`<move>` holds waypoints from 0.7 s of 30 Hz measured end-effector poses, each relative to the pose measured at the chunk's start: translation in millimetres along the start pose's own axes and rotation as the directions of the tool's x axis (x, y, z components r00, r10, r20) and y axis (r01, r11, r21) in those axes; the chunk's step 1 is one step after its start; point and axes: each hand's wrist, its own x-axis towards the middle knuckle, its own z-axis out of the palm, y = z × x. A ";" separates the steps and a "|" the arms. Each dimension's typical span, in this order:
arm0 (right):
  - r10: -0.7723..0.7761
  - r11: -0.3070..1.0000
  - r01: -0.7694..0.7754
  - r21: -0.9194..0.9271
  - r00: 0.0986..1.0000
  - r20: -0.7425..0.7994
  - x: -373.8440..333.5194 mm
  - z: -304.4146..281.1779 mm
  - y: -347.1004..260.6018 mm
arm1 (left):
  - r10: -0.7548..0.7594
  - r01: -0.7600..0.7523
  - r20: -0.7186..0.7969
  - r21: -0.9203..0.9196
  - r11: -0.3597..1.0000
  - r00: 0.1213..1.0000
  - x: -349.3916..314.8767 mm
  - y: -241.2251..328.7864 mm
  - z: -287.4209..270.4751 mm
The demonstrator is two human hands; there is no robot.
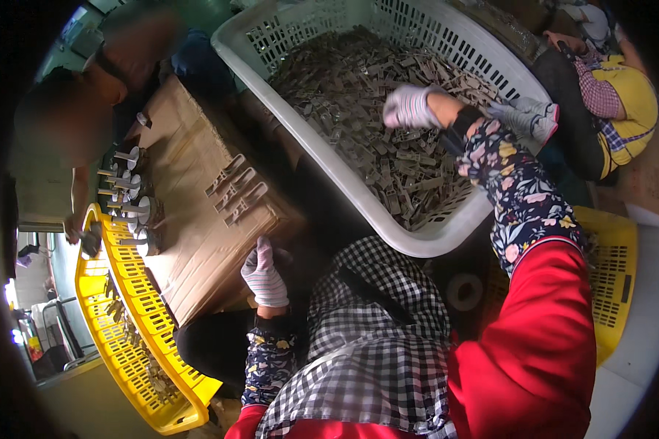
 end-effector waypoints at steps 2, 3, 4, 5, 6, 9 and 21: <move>0.038 0.992 -0.036 -0.121 0.999 0.009 9.4 36.7 17.2 | -0.017 0.016 -0.003 -0.004 1.000 1.000 -3.4 4.2 2.4; 0.067 0.989 -0.063 -0.131 0.997 0.024 14.3 44.7 19.2 | -0.034 0.034 0.000 -0.019 0.999 0.999 -3.6 6.7 2.4; 0.096 0.986 -0.090 -0.141 0.995 0.038 18.6 51.6 21.8 | -0.052 0.052 0.004 -0.033 0.998 0.999 -4.1 7.6 2.5; 0.091 0.988 -0.085 -0.126 0.995 0.045 21.8 55.6 17.0 | -0.054 0.054 0.000 -0.017 0.998 0.999 -3.2 6.1 3.5; 0.184 0.964 -0.162 -0.213 0.979 0.090 23.3 59.3 11.2 | -0.039 0.039 -0.012 -0.005 0.999 0.999 -2.0 3.3 5.1; 0.182 0.943 -0.086 -0.321 0.941 0.285 18.2 73.3 6.2 | -0.026 0.027 -0.040 0.004 1.000 0.999 0.1 4.5 7.5; -0.071 0.897 0.073 -0.436 0.997 0.021 2.1 133.6 -20.3 | 0.072 -0.077 -0.064 -0.081 0.994 0.995 -0.3 11.6 -4.8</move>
